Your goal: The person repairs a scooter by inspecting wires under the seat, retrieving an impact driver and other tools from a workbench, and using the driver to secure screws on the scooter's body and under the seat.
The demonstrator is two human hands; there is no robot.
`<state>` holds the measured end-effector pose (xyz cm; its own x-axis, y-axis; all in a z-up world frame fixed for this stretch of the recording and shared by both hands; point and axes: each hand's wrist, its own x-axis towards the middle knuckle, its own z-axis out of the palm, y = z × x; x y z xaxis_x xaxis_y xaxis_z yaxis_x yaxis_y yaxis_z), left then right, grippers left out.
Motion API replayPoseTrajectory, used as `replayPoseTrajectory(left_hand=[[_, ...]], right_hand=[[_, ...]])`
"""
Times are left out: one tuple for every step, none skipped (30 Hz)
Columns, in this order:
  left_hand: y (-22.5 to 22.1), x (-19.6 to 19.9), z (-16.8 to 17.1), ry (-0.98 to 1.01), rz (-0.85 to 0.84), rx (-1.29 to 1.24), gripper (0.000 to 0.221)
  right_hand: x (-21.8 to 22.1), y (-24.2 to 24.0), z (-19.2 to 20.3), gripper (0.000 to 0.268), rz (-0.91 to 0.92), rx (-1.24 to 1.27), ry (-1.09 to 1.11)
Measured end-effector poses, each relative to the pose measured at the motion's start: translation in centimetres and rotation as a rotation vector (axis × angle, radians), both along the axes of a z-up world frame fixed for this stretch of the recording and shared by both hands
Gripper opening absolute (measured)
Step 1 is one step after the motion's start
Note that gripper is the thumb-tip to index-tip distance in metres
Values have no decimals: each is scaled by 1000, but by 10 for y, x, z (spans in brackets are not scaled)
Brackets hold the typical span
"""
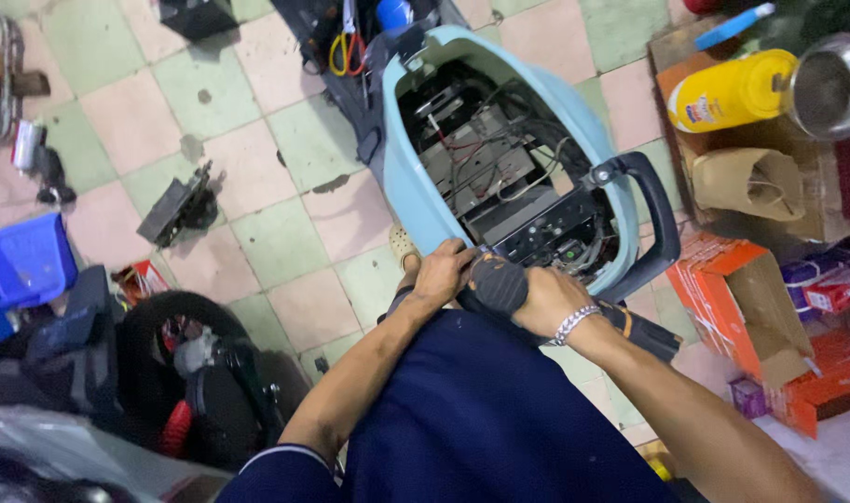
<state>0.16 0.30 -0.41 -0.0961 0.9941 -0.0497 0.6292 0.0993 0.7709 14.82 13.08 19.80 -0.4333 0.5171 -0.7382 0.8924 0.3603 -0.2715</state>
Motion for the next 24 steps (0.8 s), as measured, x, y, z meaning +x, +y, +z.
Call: replayPoseTrajectory(left_hand=[[1, 0, 2, 24, -10, -36, 35], [3, -1, 5, 27, -28, -27, 35], [4, -2, 7, 63, -49, -37, 42], [3, -3, 9, 101, -69, -50, 49], [4, -4, 9, 106, -85, -44, 49], [6, -4, 9, 130, -108, -33, 45], [8, -5, 7, 153, -130, -21, 41], [8, -4, 6, 155, -144, -18, 41], [8, -4, 5, 174, -164, -38, 39], [9, -3, 5, 194, -183, -58, 36], [12, -2, 5, 197, -195, -56, 36], [16, -2, 8, 207, -207, -44, 35], [21, -4, 11, 216, -219, -32, 34], [23, -5, 17, 216, -231, -32, 34], [22, -7, 24, 113, -156, -50, 32], [28, -5, 28, 4, -83, -67, 30], [39, -3, 29, -1, -96, -65, 30], [49, 0, 27, -172, 44, -306, 26], [59, 3, 22, -341, 180, -551, 28], [69, 7, 15, -343, 175, -554, 28], [80, 14, 7, -799, 222, -536, 25], [93, 19, -1, -1253, 269, -496, 25], [104, 26, -7, -1254, 267, -495, 25], [114, 33, -12, -955, 259, -449, 25]], right_hand=[[0, 0, 1, 30, 32, 11, -16], [0, 0, 2, 30, 14, 20, -14], [1, 1, 4, 29, -8, 1, -9], [0, -1, 5, 28, -29, -21, -2], [-1, -2, 6, 28, -44, -15, 3], [-1, -4, 8, 28, -56, -12, 10], [0, -4, 10, 28, -68, -9, 17], [1, -5, 12, 28, -82, -6, 19], [2, -6, 14, 30, -52, 6, 4], [3, -4, 15, 32, -21, 16, -10], [9, -2, 19, 32, -34, 17, -8], [17, -1, 24, 34, -114, -36, 8], [23, 0, 25, 35, -193, -89, 25], [32, 1, 24, 35, -204, -90, 26], [49, 3, 22, 34, -316, -112, 92], [67, 8, 18, 34, -430, -130, 154], [84, 16, 10, 34, -443, -126, 150], [101, 24, 0, 37, -453, -20, 455], [116, 30, -10, 41, -455, 93, 759], [129, 37, -21, 41, -461, 93, 755], [140, 47, -32, 28, -733, -35, 535], [148, 59, -43, 17, -986, -164, 305], [154, 69, -53, 17, -986, -162, 306], [158, 77, -63, 14, -1048, -149, 395]])
